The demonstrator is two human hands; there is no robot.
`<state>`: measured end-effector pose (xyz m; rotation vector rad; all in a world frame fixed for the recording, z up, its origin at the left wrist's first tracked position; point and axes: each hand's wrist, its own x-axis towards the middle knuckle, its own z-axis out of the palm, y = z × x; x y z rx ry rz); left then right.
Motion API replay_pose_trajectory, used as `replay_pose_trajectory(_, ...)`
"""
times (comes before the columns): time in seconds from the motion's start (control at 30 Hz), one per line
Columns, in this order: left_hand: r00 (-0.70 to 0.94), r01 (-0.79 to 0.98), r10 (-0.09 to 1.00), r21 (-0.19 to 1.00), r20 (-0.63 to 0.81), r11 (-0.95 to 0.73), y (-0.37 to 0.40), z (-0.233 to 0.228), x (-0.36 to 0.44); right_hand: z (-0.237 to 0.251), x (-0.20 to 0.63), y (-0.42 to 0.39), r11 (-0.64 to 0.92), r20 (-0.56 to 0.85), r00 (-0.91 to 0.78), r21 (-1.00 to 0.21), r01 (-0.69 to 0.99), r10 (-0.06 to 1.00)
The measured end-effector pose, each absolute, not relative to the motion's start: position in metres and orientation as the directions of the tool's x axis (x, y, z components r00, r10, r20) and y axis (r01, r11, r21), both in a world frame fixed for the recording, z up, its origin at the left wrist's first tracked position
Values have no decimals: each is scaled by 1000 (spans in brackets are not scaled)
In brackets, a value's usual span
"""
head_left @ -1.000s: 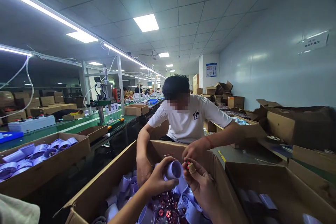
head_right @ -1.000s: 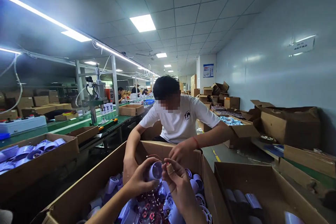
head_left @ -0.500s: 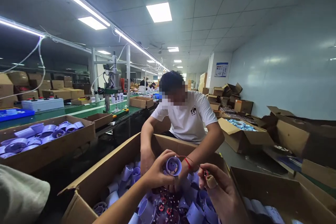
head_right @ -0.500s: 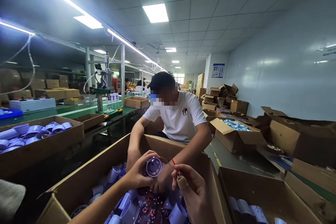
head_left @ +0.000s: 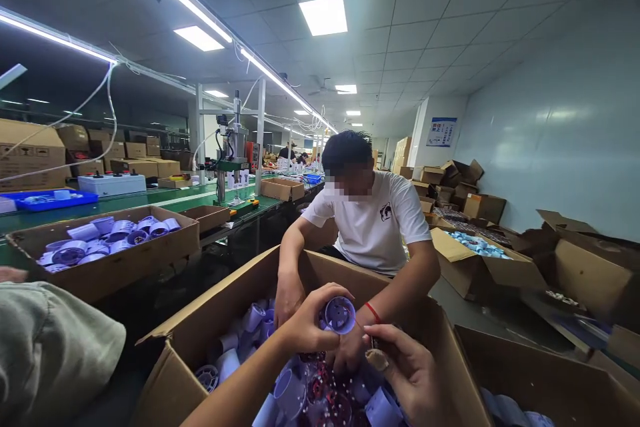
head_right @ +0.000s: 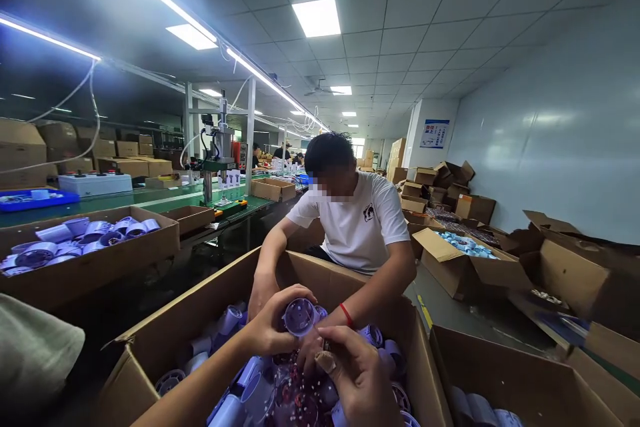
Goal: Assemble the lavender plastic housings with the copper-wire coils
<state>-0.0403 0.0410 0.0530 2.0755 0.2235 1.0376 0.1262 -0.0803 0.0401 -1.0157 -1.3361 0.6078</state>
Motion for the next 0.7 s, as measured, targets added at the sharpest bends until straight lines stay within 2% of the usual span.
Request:
replay_pose_trajectory(0.17, 629, -123, 509, 722, 588, -681, 42, 53, -41, 41, 126, -82, 439, 477, 163, -871, 222, 863)
replay_pose_trajectory(0.3, 626, -63, 520, 703, 581, -709, 42, 55, -41, 48, 127, -83, 400, 419, 40, -887, 231, 907)
replay_pose_trajectory(0.4, 635, -37, 485, 651, 601, -758, 38, 58, -40, 51, 129, -81, 397, 416, -19, -852, 341, 909)
replay_pose_trajectory(0.47, 651, -28, 447, 607, 614, -794, 34, 58, -38, 50, 128, -78, 380, 434, 31, -819, 430, 900)
replay_pose_trajectory(0.57, 693, -15, 392, 555, 605, -832, 28, 58, -33, 42, 122, -72, 368, 523, 150, -748, 552, 839)
replay_pose_trajectory(0.7, 722, -31, 353, 537, 595, -843, 24, 57, -27, 33, 110, -62, 391, 739, 185, -531, 752, 648)
